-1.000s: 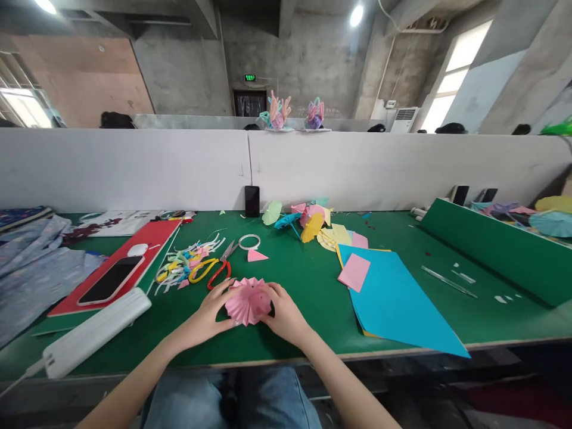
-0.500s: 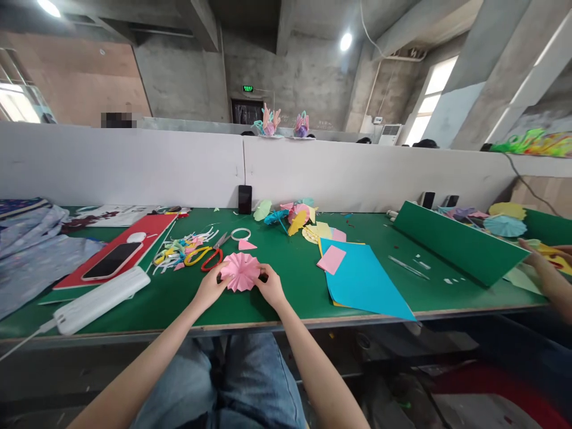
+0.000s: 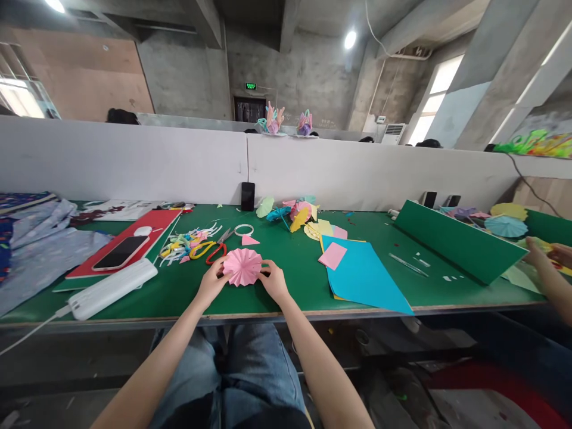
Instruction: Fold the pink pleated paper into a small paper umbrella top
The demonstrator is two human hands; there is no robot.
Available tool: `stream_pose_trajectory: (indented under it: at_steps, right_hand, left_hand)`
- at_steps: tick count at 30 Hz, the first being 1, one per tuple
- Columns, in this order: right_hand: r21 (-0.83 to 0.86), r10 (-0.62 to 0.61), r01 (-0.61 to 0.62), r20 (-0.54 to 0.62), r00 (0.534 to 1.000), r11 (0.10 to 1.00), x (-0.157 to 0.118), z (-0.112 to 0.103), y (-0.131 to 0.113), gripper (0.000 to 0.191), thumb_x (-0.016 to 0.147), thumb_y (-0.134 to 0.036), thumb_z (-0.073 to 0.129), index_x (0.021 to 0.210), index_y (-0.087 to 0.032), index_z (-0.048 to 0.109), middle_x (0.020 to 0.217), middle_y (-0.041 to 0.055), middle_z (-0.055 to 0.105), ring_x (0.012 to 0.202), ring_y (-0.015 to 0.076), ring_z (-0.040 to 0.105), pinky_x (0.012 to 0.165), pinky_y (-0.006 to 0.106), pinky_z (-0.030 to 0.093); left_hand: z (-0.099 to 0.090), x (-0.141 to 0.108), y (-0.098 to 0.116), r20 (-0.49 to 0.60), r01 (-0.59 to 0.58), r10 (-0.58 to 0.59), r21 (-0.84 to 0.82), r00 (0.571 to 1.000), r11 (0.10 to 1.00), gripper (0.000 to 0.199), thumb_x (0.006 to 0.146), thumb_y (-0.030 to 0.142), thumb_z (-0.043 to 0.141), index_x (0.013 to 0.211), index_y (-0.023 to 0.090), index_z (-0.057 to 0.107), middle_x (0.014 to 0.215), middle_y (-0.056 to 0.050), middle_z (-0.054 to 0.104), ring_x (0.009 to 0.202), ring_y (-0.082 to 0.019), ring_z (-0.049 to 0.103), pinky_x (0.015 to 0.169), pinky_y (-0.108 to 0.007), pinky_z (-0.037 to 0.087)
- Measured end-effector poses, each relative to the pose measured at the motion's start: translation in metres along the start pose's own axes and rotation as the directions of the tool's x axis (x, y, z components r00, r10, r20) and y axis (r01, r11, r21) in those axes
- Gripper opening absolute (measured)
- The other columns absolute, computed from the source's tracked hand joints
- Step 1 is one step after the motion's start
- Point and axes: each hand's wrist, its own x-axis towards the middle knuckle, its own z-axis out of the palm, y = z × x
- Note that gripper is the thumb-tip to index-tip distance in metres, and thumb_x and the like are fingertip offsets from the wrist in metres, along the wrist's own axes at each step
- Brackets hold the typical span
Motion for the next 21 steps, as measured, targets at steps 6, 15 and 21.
stream_pose_trajectory:
  at_steps: [6, 15, 21]
  right_hand:
    - [-0.062, -0.015, 0.014, -0.015, 1.000, 0.998, -0.003, 0.002, 0.000, 0.029, 0.091, -0.028, 0.055, 0.118, -0.016, 0.055, 0.117, 0.0088, 0.059, 0.097, 0.0212, 0.061, 0.081, 0.041, 0.053]
    - [-0.160, -0.102, 0.105, 0.024, 0.994, 0.982, -0.009, 0.002, -0.012, 0.029, 0.092, -0.028, 0.055, 0.118, -0.016, 0.055, 0.118, 0.0089, 0.058, 0.097, 0.0213, 0.061, 0.081, 0.041, 0.052]
    - [-0.190, -0.113, 0.125, 0.070, 0.991, 0.974, -0.013, 0.001, -0.015, 0.028, 0.092, -0.028, 0.055, 0.117, -0.016, 0.056, 0.118, 0.0088, 0.059, 0.097, 0.0210, 0.061, 0.081, 0.041, 0.052]
  left_hand:
    - [0.000, -0.001, -0.001, 0.011, -0.022, 0.022, -0.015, 1.000, 1.000, 0.034, 0.090, 0.030, 0.056, 0.121, 0.016, 0.052, 0.118, -0.009, 0.057, 0.101, -0.022, 0.059, 0.085, -0.044, 0.050]
    - [0.000, -0.001, -0.001, 0.024, -0.022, 0.022, -0.034, 0.999, 0.999, 0.034, 0.090, 0.029, 0.056, 0.121, 0.016, 0.053, 0.118, -0.009, 0.057, 0.101, -0.022, 0.059, 0.086, -0.044, 0.050]
    - [0.001, 0.001, -0.004, 0.008, -0.008, 0.008, -0.026, 1.000, 1.000, 0.033, 0.090, 0.029, 0.056, 0.120, 0.015, 0.053, 0.118, -0.009, 0.057, 0.101, -0.022, 0.059, 0.085, -0.044, 0.050]
